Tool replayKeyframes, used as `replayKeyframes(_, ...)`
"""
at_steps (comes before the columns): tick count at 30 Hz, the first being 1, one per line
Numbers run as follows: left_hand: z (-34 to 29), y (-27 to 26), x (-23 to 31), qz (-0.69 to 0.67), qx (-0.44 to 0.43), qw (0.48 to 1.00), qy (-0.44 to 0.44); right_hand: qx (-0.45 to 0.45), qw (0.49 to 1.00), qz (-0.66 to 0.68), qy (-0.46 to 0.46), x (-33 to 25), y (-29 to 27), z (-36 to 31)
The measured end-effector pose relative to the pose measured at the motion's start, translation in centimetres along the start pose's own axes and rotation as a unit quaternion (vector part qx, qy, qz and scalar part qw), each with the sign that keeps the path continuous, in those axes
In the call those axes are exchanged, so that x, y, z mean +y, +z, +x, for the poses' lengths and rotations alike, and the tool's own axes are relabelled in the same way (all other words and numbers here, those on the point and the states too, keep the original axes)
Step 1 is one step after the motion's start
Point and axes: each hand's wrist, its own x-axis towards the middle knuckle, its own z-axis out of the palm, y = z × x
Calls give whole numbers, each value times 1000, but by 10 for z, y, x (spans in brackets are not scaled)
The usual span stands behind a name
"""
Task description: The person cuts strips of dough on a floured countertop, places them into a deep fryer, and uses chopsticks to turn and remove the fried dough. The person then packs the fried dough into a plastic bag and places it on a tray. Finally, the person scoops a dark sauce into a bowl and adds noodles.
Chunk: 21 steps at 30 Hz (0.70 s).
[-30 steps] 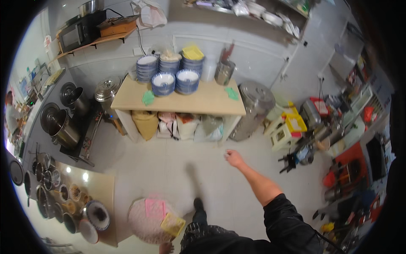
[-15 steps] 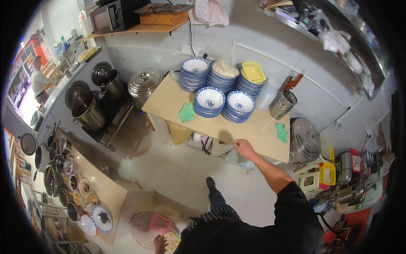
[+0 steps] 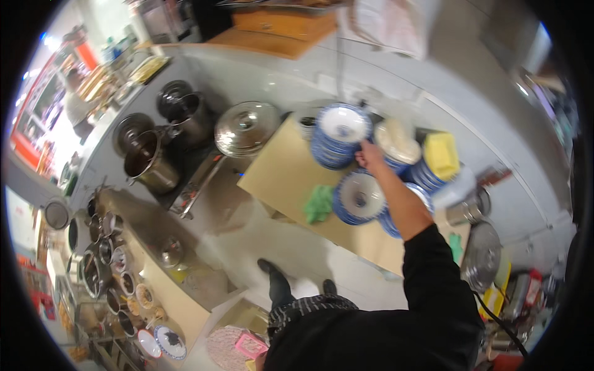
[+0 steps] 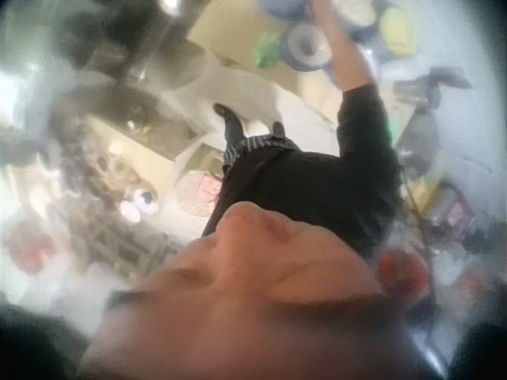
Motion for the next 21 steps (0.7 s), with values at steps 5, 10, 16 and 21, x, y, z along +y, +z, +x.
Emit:
replayKeyframes(5,71,-26,58,-1,-4,1000,-3,88,993,-33,-73,12,-2,60)
replayKeyframes(10,186,-70,165,212,-43,972,97,155,987,-39,-28,-6,-9,72)
replayKeyframes(16,246,-113,385,-67,-93,986,124,291,938,-156,-104,-50,1,27)
replayKeyframes(21,222,-112,603,74,-78,965,241,338,740,-548,-195,-100,29,-18)
